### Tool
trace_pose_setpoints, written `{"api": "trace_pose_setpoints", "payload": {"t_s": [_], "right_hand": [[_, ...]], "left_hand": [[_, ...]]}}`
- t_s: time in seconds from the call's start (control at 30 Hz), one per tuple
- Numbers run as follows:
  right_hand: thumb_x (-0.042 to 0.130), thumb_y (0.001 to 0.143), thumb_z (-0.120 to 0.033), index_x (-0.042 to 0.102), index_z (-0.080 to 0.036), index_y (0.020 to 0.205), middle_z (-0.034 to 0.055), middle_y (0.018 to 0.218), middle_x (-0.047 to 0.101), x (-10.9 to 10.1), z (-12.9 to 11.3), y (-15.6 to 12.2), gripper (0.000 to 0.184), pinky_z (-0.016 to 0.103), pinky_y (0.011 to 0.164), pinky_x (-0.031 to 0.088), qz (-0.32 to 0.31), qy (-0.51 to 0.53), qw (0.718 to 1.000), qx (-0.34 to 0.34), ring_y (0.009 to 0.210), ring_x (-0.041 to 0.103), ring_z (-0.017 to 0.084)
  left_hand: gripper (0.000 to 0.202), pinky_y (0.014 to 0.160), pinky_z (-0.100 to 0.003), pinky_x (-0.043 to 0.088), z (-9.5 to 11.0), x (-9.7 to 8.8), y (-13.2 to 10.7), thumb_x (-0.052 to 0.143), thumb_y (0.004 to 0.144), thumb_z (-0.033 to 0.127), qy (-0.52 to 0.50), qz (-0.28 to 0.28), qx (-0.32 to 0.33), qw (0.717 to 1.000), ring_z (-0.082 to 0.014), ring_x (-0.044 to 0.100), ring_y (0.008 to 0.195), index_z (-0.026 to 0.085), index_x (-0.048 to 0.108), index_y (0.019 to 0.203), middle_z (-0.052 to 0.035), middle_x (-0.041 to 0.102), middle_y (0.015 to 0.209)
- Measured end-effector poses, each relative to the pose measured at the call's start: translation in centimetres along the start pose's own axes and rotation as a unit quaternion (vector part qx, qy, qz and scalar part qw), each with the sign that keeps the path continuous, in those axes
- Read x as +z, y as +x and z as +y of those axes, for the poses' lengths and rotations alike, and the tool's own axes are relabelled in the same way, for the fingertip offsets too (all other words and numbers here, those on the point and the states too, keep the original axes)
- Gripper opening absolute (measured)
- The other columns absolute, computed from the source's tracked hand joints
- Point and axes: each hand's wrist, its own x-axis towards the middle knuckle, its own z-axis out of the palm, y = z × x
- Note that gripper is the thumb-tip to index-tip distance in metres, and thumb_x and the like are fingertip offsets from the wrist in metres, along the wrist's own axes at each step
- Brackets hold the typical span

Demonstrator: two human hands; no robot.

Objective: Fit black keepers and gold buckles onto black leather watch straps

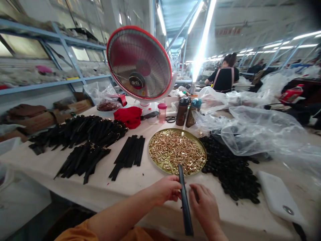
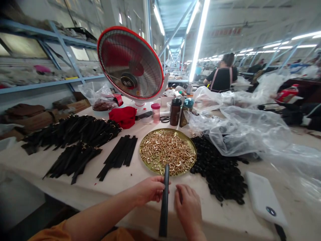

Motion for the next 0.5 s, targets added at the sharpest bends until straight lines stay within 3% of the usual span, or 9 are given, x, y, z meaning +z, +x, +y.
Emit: {"api": "trace_pose_setpoints", "payload": {"t_s": [0.1,0.3,0.5], "right_hand": [[0.043,0.083,-0.028,0.058,-0.02,0.091,0.0072,0.09,0.064,-0.3,0.0,0.1,0.018,0.039,0.076,0.04,-0.02,0.019,1.0,0.003,0.083,0.056,0.023],[0.043,0.083,-0.027,0.057,-0.021,0.09,0.0068,0.088,0.064,-0.6,-0.2,-0.1,0.017,0.039,0.076,0.041,-0.027,0.067,0.997,0.03,0.082,0.056,0.023],[0.042,0.084,-0.028,0.055,-0.019,0.092,0.0072,0.087,0.062,-1.8,0.8,-1.2,0.018,0.033,0.073,0.045,0.07,0.175,0.98,0.068,0.082,0.057,0.02]], "left_hand": [[0.038,0.044,-0.015,0.032,-0.3,0.5,-0.1,0.056,0.056,0.017,-0.028,-0.007,-0.02,0.999,-0.0056,0.052,0.05,0.016,0.052,0.094,0.0024,0.057,0.067],[0.034,0.045,-0.014,0.031,-0.4,1.5,-0.3,0.058,0.061,0.019,-0.025,0.033,0.006,0.999,-0.0053,0.054,0.053,0.016,0.052,0.094,0.003,0.057,0.069],[0.029,0.045,-0.015,0.031,-0.4,2.1,-0.5,0.056,0.064,0.019,-0.007,0.051,0.008,0.999,-0.005,0.053,0.054,0.015,0.052,0.092,0.0029,0.055,0.071]]}}
